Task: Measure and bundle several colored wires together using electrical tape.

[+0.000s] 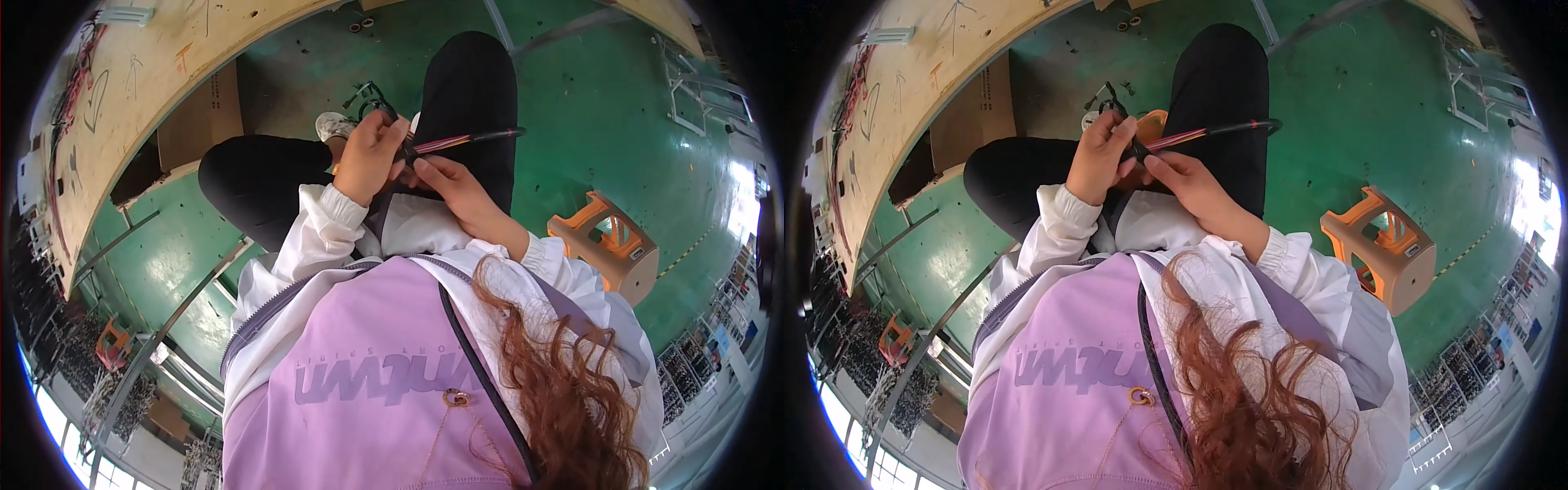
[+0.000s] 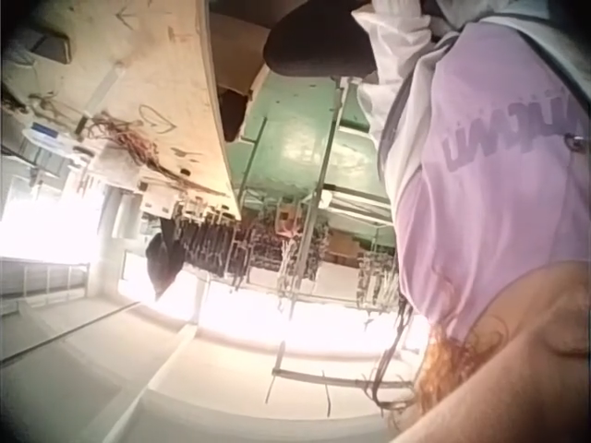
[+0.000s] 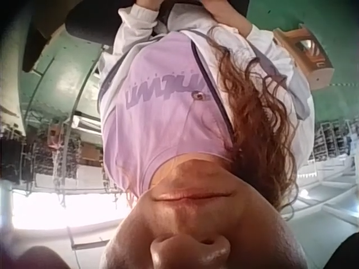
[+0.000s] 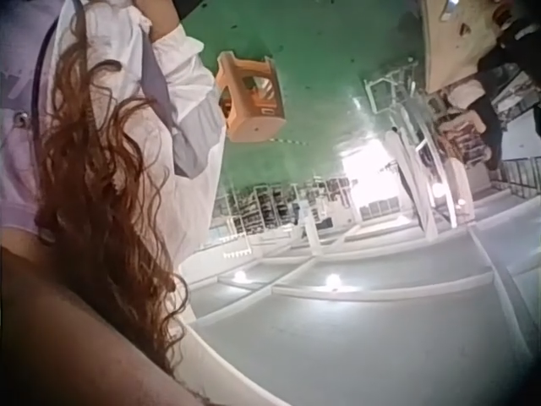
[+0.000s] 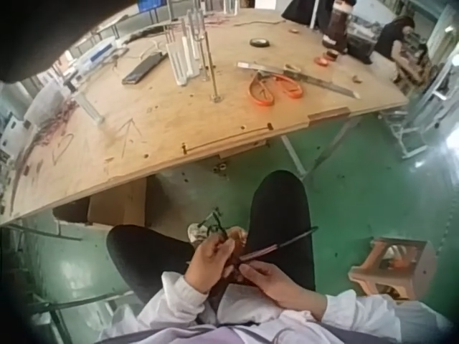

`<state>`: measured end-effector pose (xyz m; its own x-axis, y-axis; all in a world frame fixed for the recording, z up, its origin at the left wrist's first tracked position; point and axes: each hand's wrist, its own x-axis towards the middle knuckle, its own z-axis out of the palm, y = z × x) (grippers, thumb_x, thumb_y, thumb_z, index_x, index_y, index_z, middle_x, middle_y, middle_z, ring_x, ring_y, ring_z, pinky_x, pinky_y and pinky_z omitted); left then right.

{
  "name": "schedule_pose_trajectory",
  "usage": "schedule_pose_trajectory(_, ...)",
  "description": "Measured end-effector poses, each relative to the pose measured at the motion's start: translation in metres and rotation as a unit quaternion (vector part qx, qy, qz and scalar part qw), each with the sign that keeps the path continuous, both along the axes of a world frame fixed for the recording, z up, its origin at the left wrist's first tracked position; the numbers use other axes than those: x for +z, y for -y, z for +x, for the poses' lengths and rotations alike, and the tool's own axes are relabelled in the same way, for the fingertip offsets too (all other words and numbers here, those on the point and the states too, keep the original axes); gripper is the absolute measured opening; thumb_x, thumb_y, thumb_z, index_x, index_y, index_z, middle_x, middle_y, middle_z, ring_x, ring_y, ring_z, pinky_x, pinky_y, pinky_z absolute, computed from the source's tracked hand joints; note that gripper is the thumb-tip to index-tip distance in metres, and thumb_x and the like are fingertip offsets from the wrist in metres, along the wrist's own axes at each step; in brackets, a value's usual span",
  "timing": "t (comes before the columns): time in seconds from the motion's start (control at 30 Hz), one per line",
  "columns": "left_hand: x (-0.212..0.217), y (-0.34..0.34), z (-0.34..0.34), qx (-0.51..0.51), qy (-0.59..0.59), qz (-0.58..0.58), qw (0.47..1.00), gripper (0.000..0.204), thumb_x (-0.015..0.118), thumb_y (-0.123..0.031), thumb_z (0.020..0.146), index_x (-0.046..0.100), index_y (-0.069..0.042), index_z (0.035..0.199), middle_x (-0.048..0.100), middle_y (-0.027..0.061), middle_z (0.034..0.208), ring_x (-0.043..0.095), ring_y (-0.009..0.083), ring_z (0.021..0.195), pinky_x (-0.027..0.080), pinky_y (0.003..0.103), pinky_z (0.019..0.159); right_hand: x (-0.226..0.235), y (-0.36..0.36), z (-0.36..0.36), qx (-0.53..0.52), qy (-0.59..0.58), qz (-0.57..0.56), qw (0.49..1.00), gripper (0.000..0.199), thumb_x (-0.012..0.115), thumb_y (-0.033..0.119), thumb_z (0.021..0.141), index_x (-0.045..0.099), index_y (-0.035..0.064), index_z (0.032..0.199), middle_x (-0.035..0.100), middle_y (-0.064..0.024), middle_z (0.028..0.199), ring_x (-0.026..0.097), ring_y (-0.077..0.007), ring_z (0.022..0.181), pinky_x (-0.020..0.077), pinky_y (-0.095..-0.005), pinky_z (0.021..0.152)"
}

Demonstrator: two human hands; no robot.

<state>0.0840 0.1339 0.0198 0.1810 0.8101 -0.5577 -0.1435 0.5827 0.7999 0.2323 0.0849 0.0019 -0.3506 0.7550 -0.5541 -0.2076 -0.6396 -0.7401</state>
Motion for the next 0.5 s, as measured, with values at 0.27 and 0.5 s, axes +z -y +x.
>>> schedule_pose_trajectory(0.27,-0.027,0.015,0.004,0.058,-0.14,0.085,0.985,0.021,0.047,-0.022,0.092,0.041,-0.002,0.089,0.045,0.0025,0.052,0.039,0.0082,0.036,0.027,0.022,0.032,-0.038,-0.016,-0.007,0.031,0.311,0.246,0.918,0.027,0.057,0.03,0.084,0.057,0.003,0.08,0.061,-0.0075,0.074,0.06,-0.0194,0.066,0.0479,-0.0294,0.06)
schedule_pose_trajectory(0.5,-0.035,0.03,0.0,0.11,-0.076,0.159,0.978,0.016,0.045,-0.01,0.091,0.034,0.001,0.087,0.056,0.0097,0.058,0.05,0.012,0.041,0.036,0.025,0.036,0.028,-0.063,-0.004,0.184,0.546,0.591,0.565,0.023,0.07,0.026,0.066,0.055,0.0083,0.07,0.058,-0.0089,0.08,0.056,-0.0254,0.077,0.0435,-0.037,0.07)
